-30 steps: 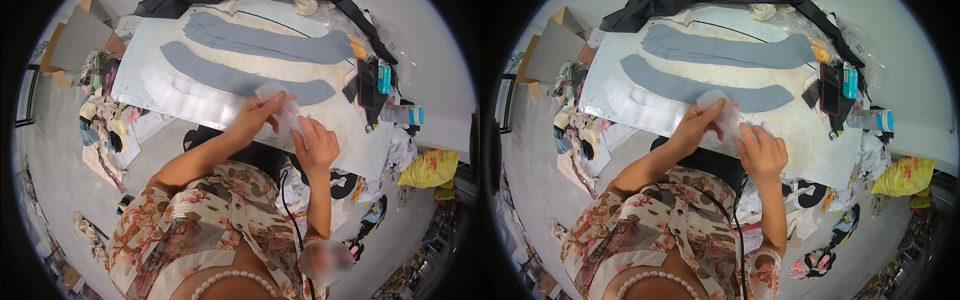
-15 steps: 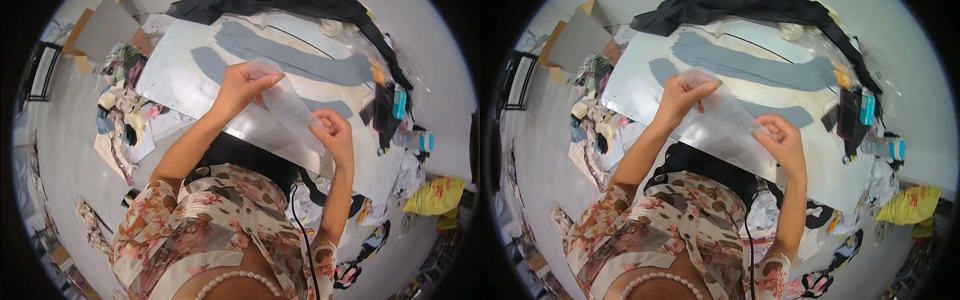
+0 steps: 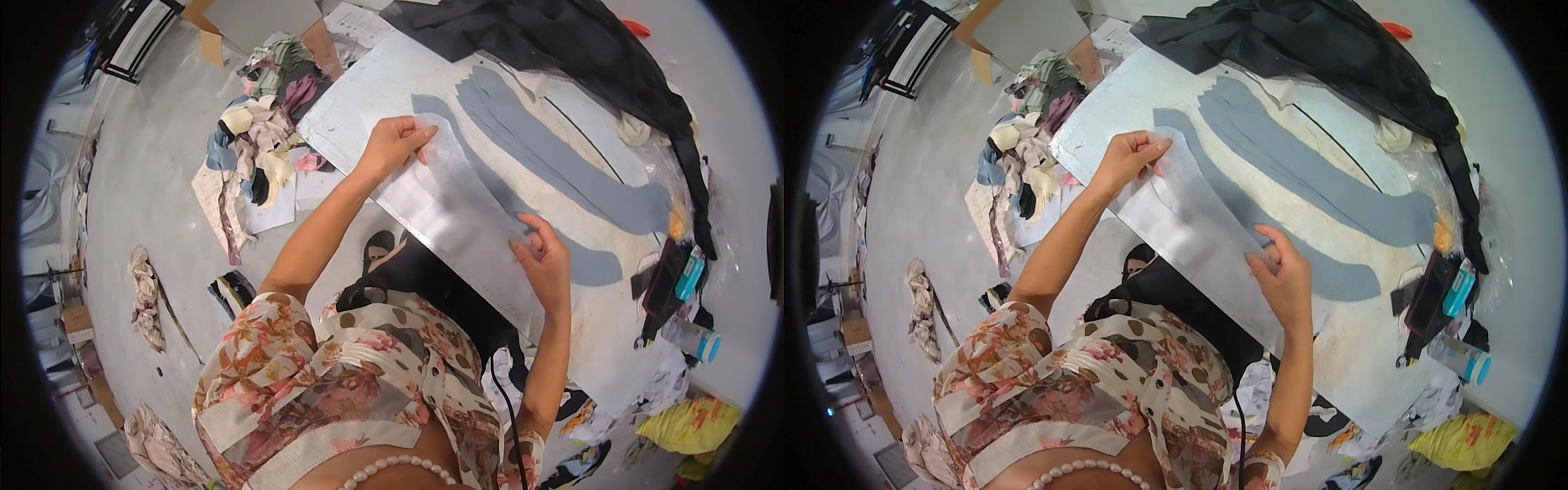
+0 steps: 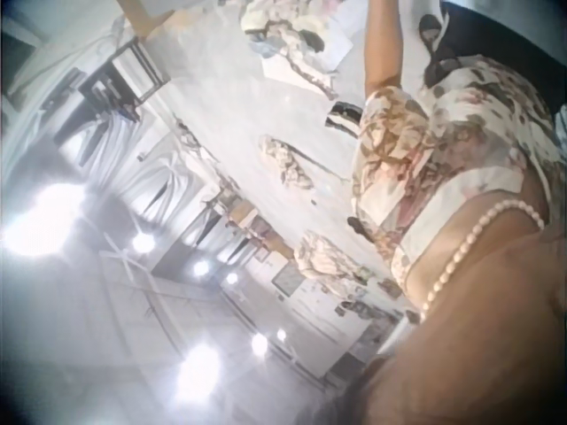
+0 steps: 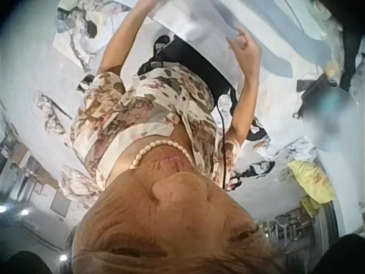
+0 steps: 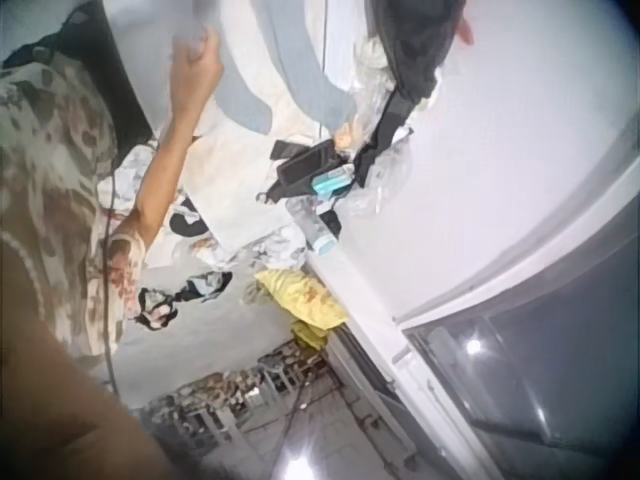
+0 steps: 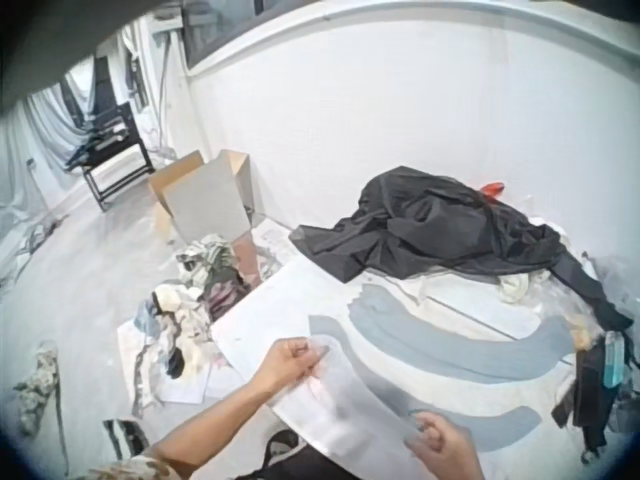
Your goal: The person repeatedly folds a light blue fabric strip on a white work surface, smoothing and restacking it multiple times. The workspace contains scattered fabric scraps and sewing tools nearby.
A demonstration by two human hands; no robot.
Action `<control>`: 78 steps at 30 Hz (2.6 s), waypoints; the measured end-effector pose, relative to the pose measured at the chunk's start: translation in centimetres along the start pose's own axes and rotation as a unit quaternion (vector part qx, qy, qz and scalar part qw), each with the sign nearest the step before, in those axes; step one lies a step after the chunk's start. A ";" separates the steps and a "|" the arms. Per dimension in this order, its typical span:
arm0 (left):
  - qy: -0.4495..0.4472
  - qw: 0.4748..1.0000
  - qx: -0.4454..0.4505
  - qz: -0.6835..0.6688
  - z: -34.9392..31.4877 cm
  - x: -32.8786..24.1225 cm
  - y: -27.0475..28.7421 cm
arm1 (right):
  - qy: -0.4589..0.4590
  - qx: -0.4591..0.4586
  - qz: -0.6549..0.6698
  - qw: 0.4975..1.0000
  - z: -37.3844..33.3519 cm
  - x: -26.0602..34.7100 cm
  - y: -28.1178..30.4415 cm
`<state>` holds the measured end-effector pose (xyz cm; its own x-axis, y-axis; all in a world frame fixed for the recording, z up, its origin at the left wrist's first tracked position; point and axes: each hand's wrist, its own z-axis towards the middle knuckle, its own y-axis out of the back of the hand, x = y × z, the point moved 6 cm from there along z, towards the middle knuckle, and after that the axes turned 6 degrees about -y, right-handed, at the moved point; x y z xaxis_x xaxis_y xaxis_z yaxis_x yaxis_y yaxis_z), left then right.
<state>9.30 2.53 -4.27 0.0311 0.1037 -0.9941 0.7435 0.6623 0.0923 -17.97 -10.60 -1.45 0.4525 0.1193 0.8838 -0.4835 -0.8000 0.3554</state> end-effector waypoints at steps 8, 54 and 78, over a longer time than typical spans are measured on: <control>-0.060 0.966 -0.110 0.228 4.0 0.8 3.0 | 0.049 -0.041 -0.062 0.996 1.7 0.5 -0.8; -0.352 0.764 0.182 0.509 -0.9 -2.3 -13.9 | 0.027 -0.140 -0.229 0.963 2.2 -1.1 3.2; -0.366 0.687 0.304 0.549 -3.6 -1.8 -20.2 | -0.051 -0.175 -0.203 0.962 -1.0 -5.2 10.7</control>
<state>-8.18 -8.32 -4.16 0.9589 -0.2545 -0.1259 0.1374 0.0279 0.9901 -26.27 -19.18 -1.97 0.7195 0.3071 0.6230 -0.4663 -0.4511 0.7609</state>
